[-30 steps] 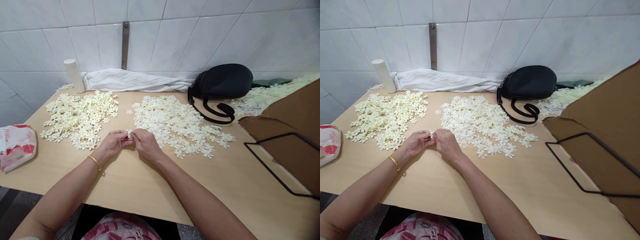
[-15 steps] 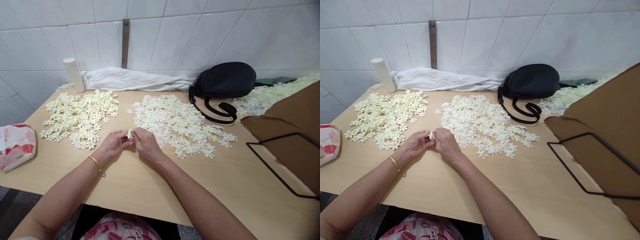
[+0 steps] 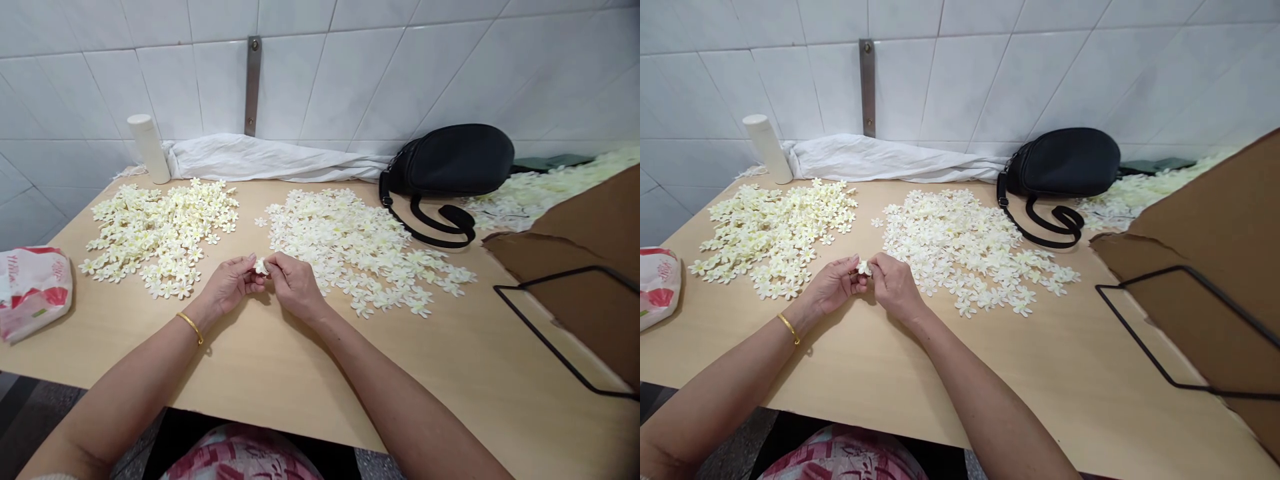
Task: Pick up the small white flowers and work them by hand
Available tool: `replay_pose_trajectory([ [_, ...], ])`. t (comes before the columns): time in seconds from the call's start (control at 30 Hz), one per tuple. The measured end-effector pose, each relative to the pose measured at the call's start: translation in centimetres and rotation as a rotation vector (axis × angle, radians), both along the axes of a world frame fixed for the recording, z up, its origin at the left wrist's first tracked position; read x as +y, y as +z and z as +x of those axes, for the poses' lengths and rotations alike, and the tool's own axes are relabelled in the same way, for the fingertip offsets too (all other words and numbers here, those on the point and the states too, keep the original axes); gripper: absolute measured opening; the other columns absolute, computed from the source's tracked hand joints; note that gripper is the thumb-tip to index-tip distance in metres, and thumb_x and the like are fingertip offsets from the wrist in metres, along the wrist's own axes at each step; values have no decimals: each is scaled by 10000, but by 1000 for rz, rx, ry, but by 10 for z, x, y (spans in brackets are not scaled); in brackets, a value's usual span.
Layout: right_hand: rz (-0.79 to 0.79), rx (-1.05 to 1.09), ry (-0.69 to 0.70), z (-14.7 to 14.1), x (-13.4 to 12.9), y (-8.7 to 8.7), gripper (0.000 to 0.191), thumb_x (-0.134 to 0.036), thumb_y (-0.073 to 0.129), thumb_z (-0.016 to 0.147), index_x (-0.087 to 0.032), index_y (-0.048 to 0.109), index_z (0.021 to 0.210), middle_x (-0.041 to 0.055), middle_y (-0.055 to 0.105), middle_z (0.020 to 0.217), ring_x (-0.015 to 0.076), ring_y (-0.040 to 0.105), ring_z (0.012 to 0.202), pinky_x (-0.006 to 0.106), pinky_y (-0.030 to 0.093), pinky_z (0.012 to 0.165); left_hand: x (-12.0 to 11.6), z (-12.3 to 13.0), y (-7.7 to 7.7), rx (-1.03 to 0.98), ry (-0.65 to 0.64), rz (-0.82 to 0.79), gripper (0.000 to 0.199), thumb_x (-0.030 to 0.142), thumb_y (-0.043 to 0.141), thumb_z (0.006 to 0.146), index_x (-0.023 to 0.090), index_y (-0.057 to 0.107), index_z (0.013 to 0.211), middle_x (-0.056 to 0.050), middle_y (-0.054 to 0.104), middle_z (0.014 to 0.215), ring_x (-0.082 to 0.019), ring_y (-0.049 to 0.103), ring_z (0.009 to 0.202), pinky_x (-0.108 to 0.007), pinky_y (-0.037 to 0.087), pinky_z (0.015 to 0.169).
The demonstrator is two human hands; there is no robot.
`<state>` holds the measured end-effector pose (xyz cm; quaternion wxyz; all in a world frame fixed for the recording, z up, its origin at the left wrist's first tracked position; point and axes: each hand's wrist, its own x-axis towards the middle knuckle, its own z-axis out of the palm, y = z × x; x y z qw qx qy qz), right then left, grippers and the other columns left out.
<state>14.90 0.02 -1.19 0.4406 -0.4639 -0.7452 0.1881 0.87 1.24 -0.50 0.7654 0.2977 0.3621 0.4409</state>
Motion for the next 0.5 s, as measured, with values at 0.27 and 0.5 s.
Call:
replay_pose_trajectory([
  [0.27,-70,-11,-56,8,5,3,179,-207,370,827,-189,456,671,-9,505,592,114,447,550,229,348,557,1,-2,2,62,11,60,126,208,633,697,92,582,705,-47,609,588,-98,561,485,-221,469,517],
  [0.5,123,-582,-41,24,11,3,177,-92,396,798,-167,530,709,74,585,721,188,478,719,312,312,683,6,-8,9,183,302,110,163,194,635,668,122,507,598,-10,551,536,-88,537,483,-215,448,506],
])
